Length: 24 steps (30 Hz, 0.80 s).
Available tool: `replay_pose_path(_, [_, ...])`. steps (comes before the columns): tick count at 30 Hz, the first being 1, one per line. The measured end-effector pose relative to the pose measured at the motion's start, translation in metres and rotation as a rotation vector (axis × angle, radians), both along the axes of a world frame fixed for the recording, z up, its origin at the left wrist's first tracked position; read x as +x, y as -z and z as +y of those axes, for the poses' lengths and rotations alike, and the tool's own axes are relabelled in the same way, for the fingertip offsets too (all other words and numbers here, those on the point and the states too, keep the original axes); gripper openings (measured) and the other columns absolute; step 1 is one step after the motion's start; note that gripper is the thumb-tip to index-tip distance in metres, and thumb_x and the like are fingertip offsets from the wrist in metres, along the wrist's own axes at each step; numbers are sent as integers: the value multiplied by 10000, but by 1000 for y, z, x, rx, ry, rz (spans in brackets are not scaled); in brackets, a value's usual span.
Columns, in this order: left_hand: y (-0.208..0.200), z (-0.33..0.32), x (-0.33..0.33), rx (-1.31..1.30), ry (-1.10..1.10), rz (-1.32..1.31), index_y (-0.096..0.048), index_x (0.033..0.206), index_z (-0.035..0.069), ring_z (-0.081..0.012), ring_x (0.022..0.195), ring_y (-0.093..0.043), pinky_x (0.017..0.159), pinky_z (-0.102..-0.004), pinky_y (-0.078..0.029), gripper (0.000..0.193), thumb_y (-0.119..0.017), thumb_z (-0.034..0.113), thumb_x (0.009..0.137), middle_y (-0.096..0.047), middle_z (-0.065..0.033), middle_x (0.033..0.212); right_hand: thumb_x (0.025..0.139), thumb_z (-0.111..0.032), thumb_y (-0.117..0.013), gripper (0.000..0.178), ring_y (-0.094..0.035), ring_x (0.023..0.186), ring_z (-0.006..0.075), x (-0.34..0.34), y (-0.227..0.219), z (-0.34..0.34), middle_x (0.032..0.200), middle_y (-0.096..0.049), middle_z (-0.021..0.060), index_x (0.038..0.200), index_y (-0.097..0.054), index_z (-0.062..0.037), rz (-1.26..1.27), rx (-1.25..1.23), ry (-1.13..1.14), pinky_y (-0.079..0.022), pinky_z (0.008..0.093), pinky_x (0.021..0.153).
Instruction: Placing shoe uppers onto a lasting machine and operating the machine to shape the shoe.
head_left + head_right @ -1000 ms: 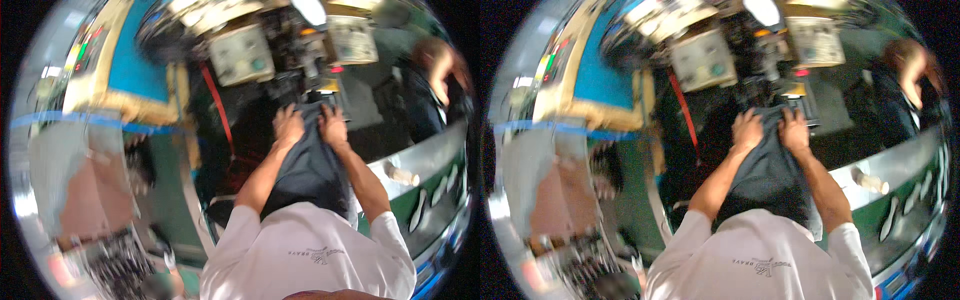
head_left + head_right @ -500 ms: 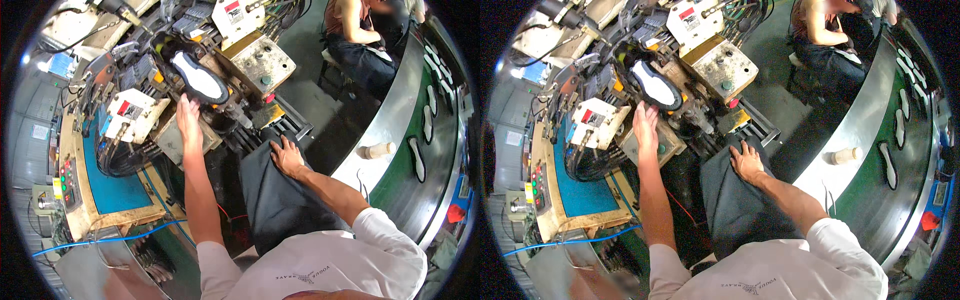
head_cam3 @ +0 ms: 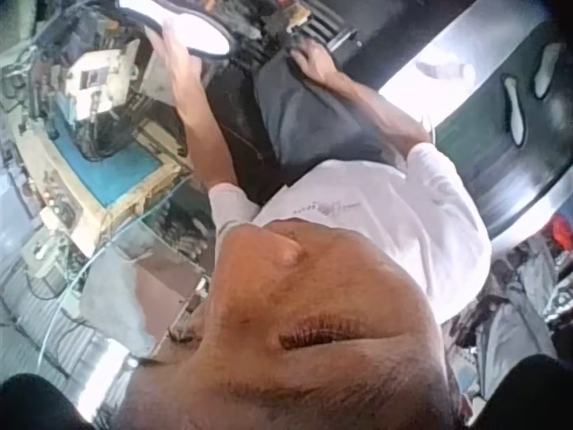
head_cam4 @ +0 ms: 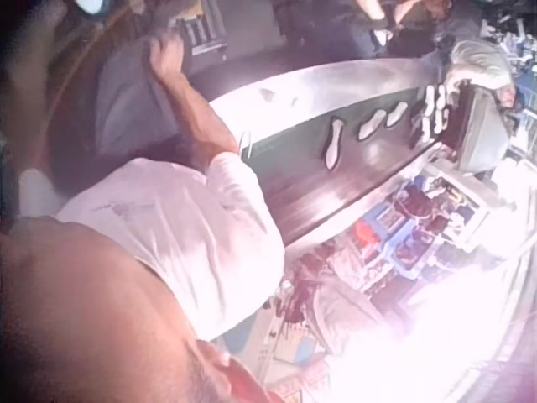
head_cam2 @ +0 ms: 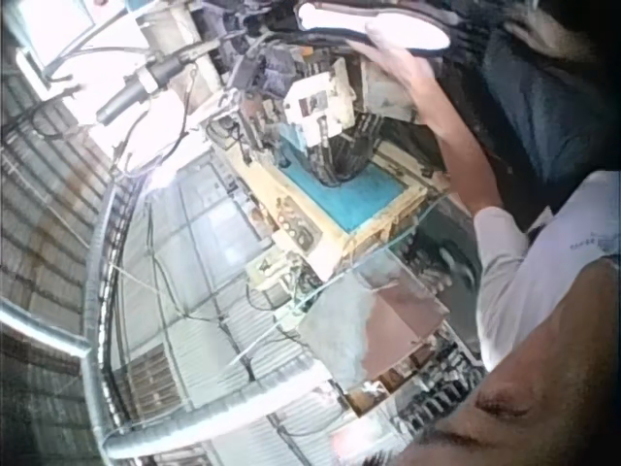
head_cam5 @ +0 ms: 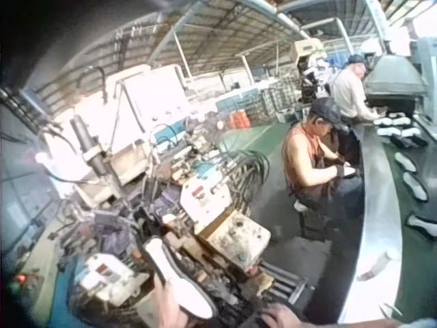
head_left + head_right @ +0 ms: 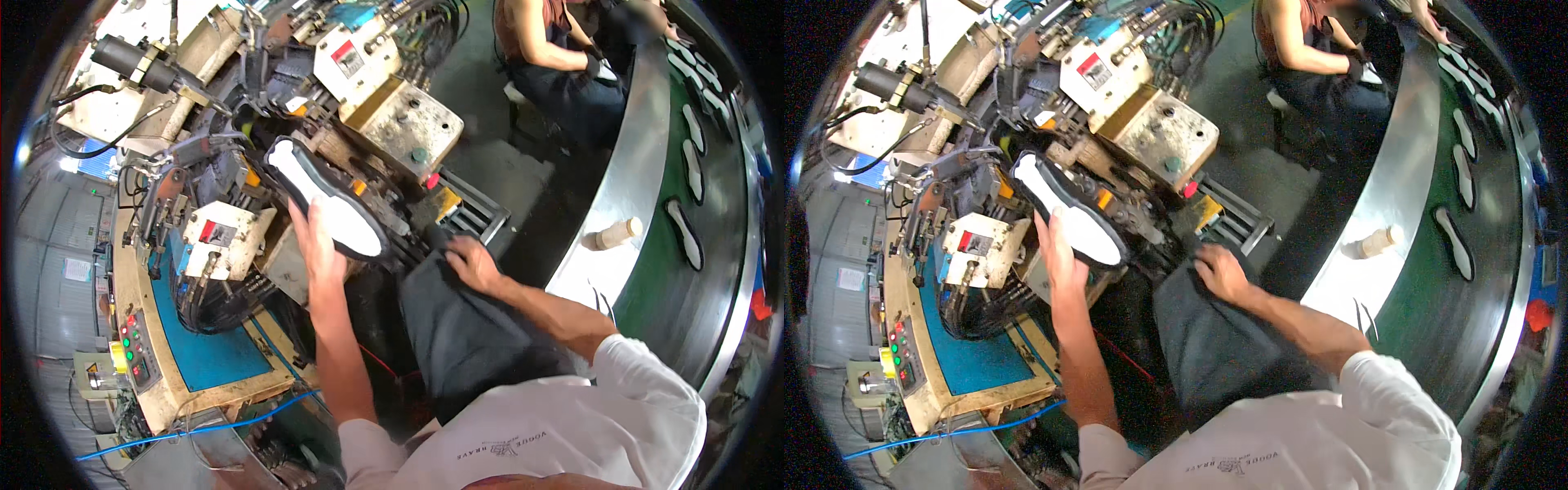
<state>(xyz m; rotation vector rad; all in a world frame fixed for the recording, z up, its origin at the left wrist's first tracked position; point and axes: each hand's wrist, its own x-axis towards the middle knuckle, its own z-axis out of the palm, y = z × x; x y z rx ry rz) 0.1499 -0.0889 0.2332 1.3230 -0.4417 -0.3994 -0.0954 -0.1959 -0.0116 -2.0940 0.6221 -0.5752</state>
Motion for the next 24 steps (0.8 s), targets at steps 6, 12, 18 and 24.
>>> replay_pose_path(6, [56,64,-145,71,18,78,-159,1746,48,-352,1475,-505,1219,-474,-423,777,-575,208,1110,-409,-209,1680,1078,-425,-701,826,-444,1534,333,23,-190,-4,1665,-463,220,1739,-292,-145,-294,619,-430,-376,442,1262])
replay_pose_path(12, [103,123,-221,353,222,140,-208,1739,38,-325,1595,-338,1297,-451,-258,793,-480,500,1155,-320,-203,1742,1022,-384,-766,889,-524,1436,278,-30,-143,33,1562,-562,168,1738,-302,-133,-134,576,-440,-412,408,1209])
replay_pose_path(18, [102,132,-216,-57,198,327,-397,1677,66,-303,1446,-508,1235,-447,-380,723,-491,542,1141,-486,-198,1610,1013,-391,-772,882,-537,1442,294,-77,-130,86,1561,-572,179,1727,-325,-128,-56,615,-504,-420,419,1209])
replay_pose_path(24, [131,141,-225,264,60,-106,-562,1514,12,-279,1320,-581,1164,-420,-438,561,-487,427,1144,-571,-158,1477,1005,-366,-776,858,-574,1417,317,-91,-123,101,1556,-577,208,1710,-354,-118,-46,552,-439,-467,419,1169])
